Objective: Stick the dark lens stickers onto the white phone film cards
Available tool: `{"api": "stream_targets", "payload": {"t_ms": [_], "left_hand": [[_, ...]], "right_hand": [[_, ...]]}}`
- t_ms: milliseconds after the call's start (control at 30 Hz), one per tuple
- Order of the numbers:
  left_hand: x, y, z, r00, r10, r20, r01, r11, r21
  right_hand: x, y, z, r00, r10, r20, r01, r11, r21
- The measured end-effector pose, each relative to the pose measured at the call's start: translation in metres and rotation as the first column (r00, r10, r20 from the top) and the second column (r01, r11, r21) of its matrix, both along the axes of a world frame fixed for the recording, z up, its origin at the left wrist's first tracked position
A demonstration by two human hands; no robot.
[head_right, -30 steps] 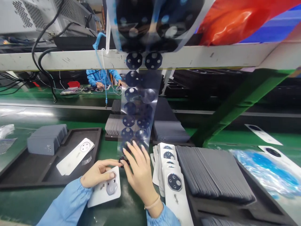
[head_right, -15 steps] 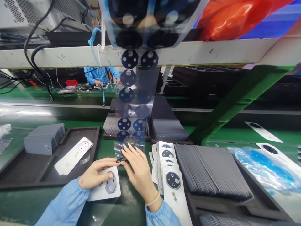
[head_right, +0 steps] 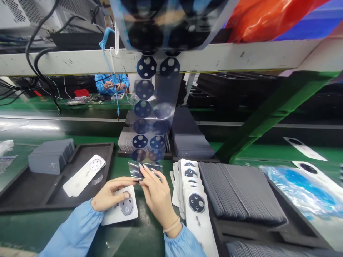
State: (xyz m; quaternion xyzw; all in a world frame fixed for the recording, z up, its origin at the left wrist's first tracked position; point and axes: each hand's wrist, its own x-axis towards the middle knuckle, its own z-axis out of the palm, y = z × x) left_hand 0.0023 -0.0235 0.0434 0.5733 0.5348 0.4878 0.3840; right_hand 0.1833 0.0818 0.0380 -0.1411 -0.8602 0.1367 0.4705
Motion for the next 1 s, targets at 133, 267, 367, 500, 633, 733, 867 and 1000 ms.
{"api": "stream_targets", "payload": {"t_ms": [133, 267, 367, 500, 633, 733, 867, 1000], "left_hand": [[-0.001, 0.002, -0.001, 1.000, -0.020, 0.024, 0.020, 1.000, 0.011], [-0.002, 0.001, -0.001, 0.994, -0.012, 0.113, 0.012, 1.000, 0.003], [-0.003, 0.000, 0.001, 0.982, 0.024, 0.189, -0.019, 0.999, -0.031], [-0.006, 0.003, 0.003, 0.873, 0.319, 0.368, -0.321, 0.945, -0.059], [-0.006, 0.008, 0.001, 0.655, 0.591, 0.470, -0.591, 0.789, -0.169], [-0.001, 0.009, -0.003, 0.609, 0.643, 0.463, -0.614, 0.753, -0.238], [0.016, 0.009, -0.008, 0.709, 0.554, 0.436, -0.493, 0.832, -0.255], [0.031, 0.009, -0.009, 0.773, 0.425, 0.471, -0.332, 0.903, -0.272]], "right_hand": [[0.000, 0.000, -0.002, 1.000, -0.006, -0.016, 0.006, 0.999, -0.046], [0.000, -0.001, -0.006, 0.999, 0.011, 0.034, -0.011, 1.000, -0.013], [-0.001, -0.002, -0.010, 0.998, 0.033, 0.062, -0.029, 0.998, -0.051], [-0.003, -0.006, -0.007, 0.997, 0.065, 0.041, -0.051, 0.954, -0.295], [-0.004, -0.009, -0.001, 0.989, 0.120, -0.087, -0.146, 0.700, -0.699], [-0.005, -0.009, -0.001, 0.972, -0.006, -0.237, -0.210, 0.437, -0.875], [-0.009, -0.012, -0.006, 0.932, -0.175, -0.318, -0.257, 0.297, -0.920], [-0.012, -0.017, -0.012, 0.955, -0.165, -0.247, -0.175, 0.357, -0.918]]}}
